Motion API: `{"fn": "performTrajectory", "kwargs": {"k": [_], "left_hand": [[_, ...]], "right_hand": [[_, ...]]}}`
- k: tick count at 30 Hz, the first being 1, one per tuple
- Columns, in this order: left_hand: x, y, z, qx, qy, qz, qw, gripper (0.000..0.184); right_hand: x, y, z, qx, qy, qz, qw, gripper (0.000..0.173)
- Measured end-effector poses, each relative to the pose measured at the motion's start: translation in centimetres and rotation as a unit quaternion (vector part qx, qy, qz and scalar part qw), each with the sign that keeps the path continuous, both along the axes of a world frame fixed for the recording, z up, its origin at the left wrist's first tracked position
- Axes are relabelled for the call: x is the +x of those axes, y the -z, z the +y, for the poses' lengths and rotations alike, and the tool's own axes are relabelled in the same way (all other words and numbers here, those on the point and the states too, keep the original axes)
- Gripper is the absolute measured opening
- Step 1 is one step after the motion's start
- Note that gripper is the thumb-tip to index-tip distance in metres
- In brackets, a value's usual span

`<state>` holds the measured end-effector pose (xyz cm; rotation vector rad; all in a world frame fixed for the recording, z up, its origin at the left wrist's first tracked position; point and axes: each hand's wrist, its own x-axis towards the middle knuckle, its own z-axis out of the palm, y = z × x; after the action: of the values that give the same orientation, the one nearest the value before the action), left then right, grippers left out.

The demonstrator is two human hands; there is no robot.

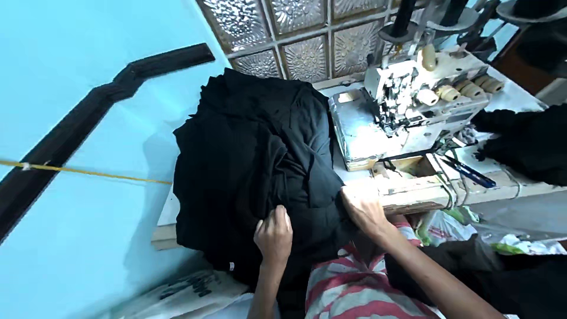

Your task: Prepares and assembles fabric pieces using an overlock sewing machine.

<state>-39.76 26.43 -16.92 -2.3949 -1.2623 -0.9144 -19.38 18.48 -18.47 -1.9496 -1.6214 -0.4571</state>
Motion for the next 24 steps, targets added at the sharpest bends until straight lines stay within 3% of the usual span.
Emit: {"fn": "performTrajectory", "kwargs": {"k": [3,7,10,13,16,19,21,24], "left_hand": [[0.1,0.3,-0.2,0.019,0.009,-0.008,1.0,0.018],[0.0,0.2,-0.1,0.023,0.011,0.0,1.0,0.02],[-0.2,-0.5,-0.3,-0.025,0.021,0.005,0.999,0.022],[-1.1,-1.8,-0.2,-0.109,0.048,0.002,0.993,0.025],[-1.9,-3.9,0.1,-0.169,0.075,-0.018,0.983,0.038],[-1.6,-5.8,-0.1,-0.15,0.096,-0.039,0.983,0.038],[-0.9,-6.3,-0.3,-0.149,0.127,-0.043,0.98,0.035],[-0.2,-6.2,-0.7,-0.158,0.171,-0.03,0.972,0.032]], "right_hand": [[0.2,0.3,0.1,0.002,-0.014,0.023,1.0,0.015],[1.8,-0.7,-1.2,-0.039,-0.114,0.174,0.977,0.024],[3.6,-2.4,-4.1,-0.039,-0.165,0.235,0.957,0.047],[5.9,-2.9,-8.9,-0.042,-0.131,0.211,0.968,0.043],[8.1,-1.7,-13.8,-0.156,-0.06,0.256,0.952,0.027],[8.8,0.8,-16.8,-0.333,-0.015,0.297,0.895,0.025],[8.1,3.5,-18.0,-0.368,-0.041,0.279,0.886,0.018],[6.8,5.9,-17.8,-0.419,-0.053,0.274,0.864,0.027]]}}
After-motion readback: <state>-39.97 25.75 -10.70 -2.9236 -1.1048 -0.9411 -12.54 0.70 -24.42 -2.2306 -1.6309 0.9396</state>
